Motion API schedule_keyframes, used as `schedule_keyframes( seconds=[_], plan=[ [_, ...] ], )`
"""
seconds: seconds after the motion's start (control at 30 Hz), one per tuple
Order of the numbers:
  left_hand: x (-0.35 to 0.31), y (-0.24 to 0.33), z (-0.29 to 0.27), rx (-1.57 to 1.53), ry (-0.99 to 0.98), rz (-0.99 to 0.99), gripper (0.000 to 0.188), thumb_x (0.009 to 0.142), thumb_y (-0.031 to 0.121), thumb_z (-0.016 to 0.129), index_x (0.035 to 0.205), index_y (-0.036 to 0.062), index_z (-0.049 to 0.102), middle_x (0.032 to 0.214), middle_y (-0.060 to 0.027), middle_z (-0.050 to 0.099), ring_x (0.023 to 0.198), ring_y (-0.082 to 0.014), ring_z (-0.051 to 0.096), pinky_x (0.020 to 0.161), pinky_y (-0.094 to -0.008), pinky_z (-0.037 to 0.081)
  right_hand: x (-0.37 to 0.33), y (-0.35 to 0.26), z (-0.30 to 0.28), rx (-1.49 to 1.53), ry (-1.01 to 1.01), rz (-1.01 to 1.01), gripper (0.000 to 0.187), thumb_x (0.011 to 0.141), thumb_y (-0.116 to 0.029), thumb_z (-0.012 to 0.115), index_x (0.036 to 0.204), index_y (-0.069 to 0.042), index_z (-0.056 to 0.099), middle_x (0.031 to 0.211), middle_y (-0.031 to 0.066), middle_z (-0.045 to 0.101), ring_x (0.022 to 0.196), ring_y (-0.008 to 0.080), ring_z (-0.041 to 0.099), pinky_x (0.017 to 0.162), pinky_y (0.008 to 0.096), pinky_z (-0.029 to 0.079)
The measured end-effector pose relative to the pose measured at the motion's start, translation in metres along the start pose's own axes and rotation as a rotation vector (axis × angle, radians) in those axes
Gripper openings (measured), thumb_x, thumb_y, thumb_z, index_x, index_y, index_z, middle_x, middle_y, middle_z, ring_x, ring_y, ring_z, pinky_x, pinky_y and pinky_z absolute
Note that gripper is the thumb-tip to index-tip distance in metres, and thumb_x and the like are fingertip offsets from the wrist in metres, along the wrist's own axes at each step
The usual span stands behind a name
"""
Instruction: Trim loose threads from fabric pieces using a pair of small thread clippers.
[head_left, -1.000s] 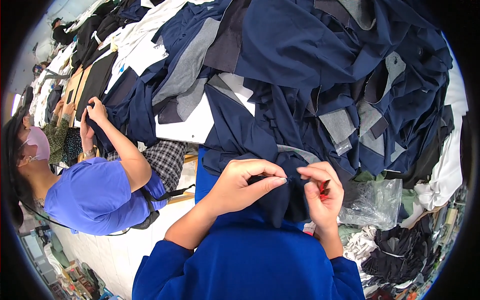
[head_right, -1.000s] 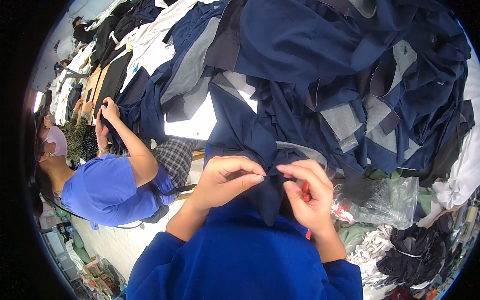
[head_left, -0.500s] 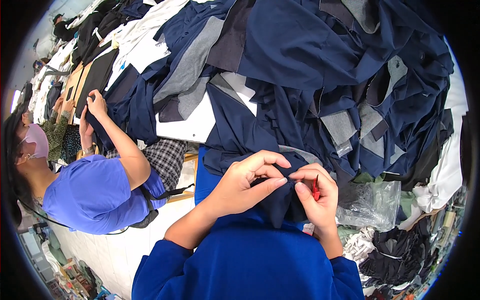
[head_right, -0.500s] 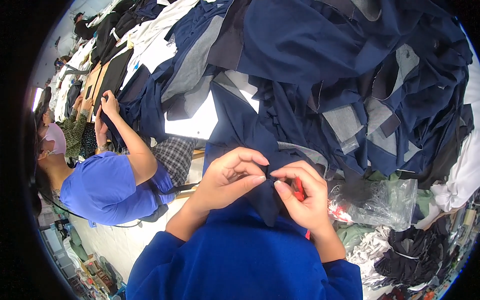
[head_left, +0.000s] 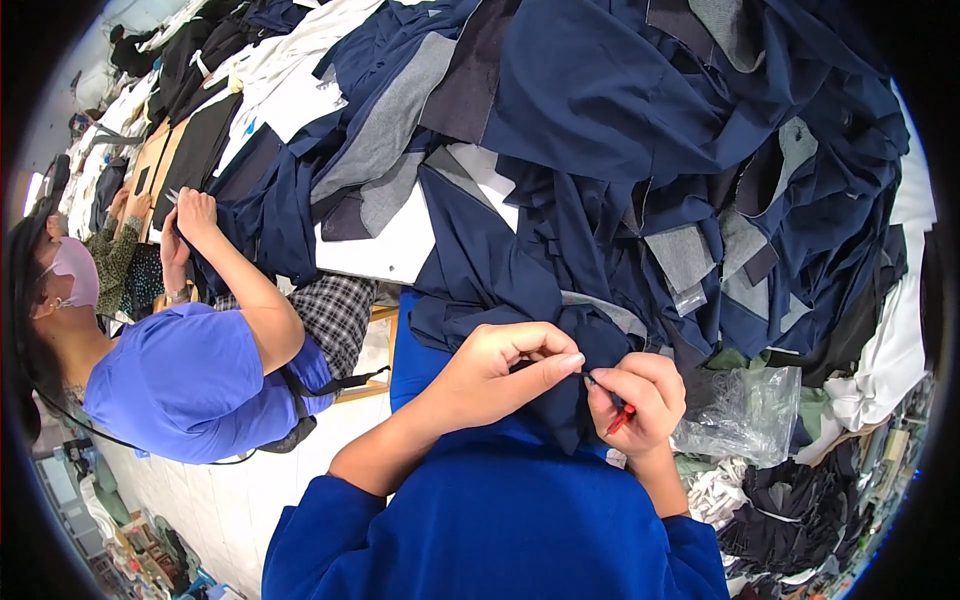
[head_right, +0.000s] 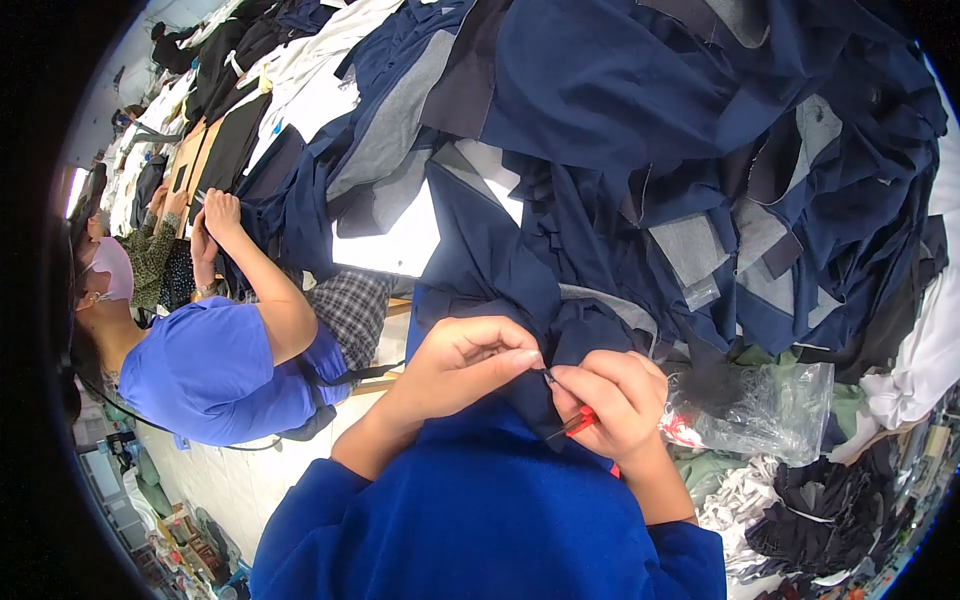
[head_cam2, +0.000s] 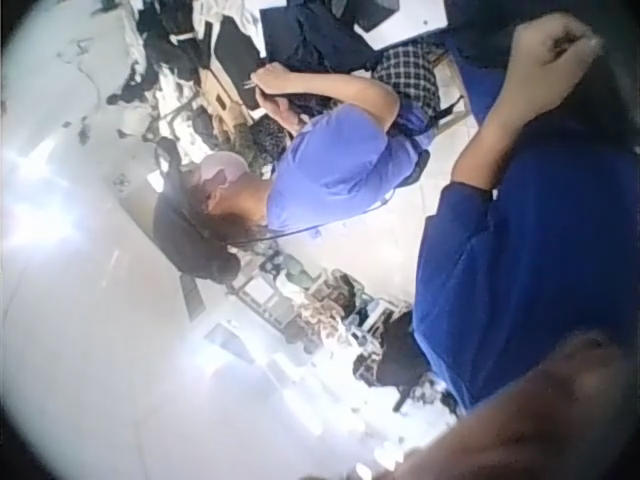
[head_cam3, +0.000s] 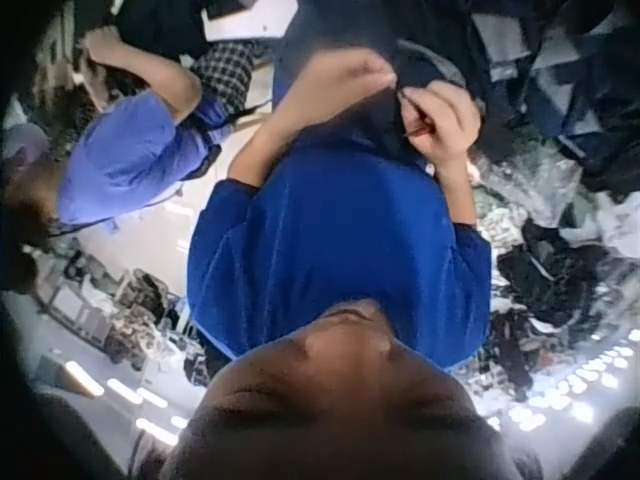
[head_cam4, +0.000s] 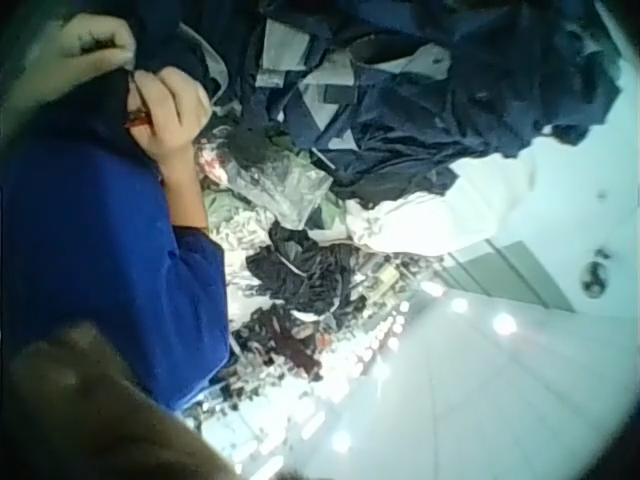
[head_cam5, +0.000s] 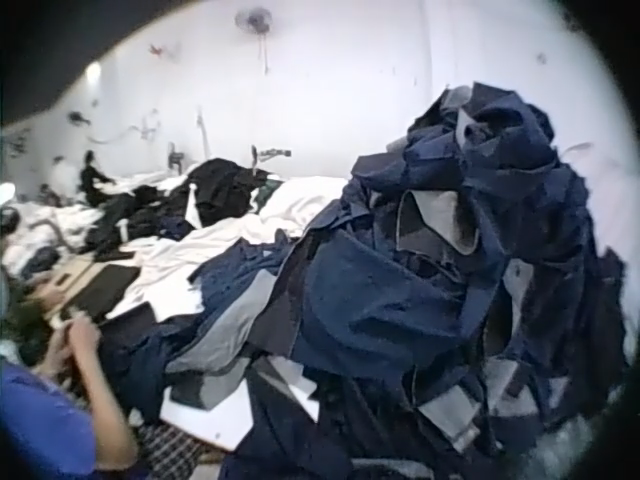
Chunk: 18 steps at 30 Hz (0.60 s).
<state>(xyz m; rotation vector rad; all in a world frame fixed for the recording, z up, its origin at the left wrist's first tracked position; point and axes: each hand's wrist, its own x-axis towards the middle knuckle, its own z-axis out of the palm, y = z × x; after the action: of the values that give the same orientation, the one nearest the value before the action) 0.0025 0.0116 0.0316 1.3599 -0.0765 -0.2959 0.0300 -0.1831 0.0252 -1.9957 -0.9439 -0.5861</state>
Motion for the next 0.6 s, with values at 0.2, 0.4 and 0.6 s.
schedule_keyframes(
  seconds=[0.2, 0.4, 0.6],
  plan=[
    [0.0, 0.001, 0.003, -0.047, -0.044, 0.071, 0.007, 0.088, 0.006, 0.064, 0.091, -0.0009, 0.064, 0.081, -0.0006, 0.063, 0.077, -0.0044, 0.058, 0.068, -0.0196, 0.047, -0.011, 0.004, 0.002, -0.006, 0.078, -0.053, 0.025, 0.064, -0.006, 0.076, 0.087, -0.009, 0.068, 0.078, 0.004, 0.055, 0.054, 0.0158, 0.052, 0.045, 0.0278, 0.036],
    [-0.002, -0.002, 0.009, -0.114, -0.01, 0.1, 0.026, 0.084, 0.001, 0.064, 0.108, 0.0017, 0.055, 0.089, -0.0031, 0.065, 0.085, -0.0061, 0.06, 0.078, -0.0221, 0.047, -0.017, 0.006, 0.006, 0.01, 0.128, -0.058, 0.027, 0.063, -0.004, 0.076, 0.088, -0.009, 0.068, 0.077, 0.0041, 0.055, 0.051, 0.0161, 0.051, 0.046, 0.0273, 0.037],
    [-0.001, -0.001, 0.009, -0.039, 0.003, 0.091, 0.033, 0.084, 0.0, 0.063, 0.115, 0.0022, 0.05, 0.089, -0.0051, 0.066, 0.087, -0.0068, 0.061, 0.079, -0.0227, 0.047, -0.019, 0.008, 0.005, 0.017, 0.091, -0.012, 0.027, 0.064, -0.004, 0.077, 0.089, -0.007, 0.067, 0.073, 0.0049, 0.057, 0.051, 0.0173, 0.052, 0.047, 0.0267, 0.038]
  ],
)
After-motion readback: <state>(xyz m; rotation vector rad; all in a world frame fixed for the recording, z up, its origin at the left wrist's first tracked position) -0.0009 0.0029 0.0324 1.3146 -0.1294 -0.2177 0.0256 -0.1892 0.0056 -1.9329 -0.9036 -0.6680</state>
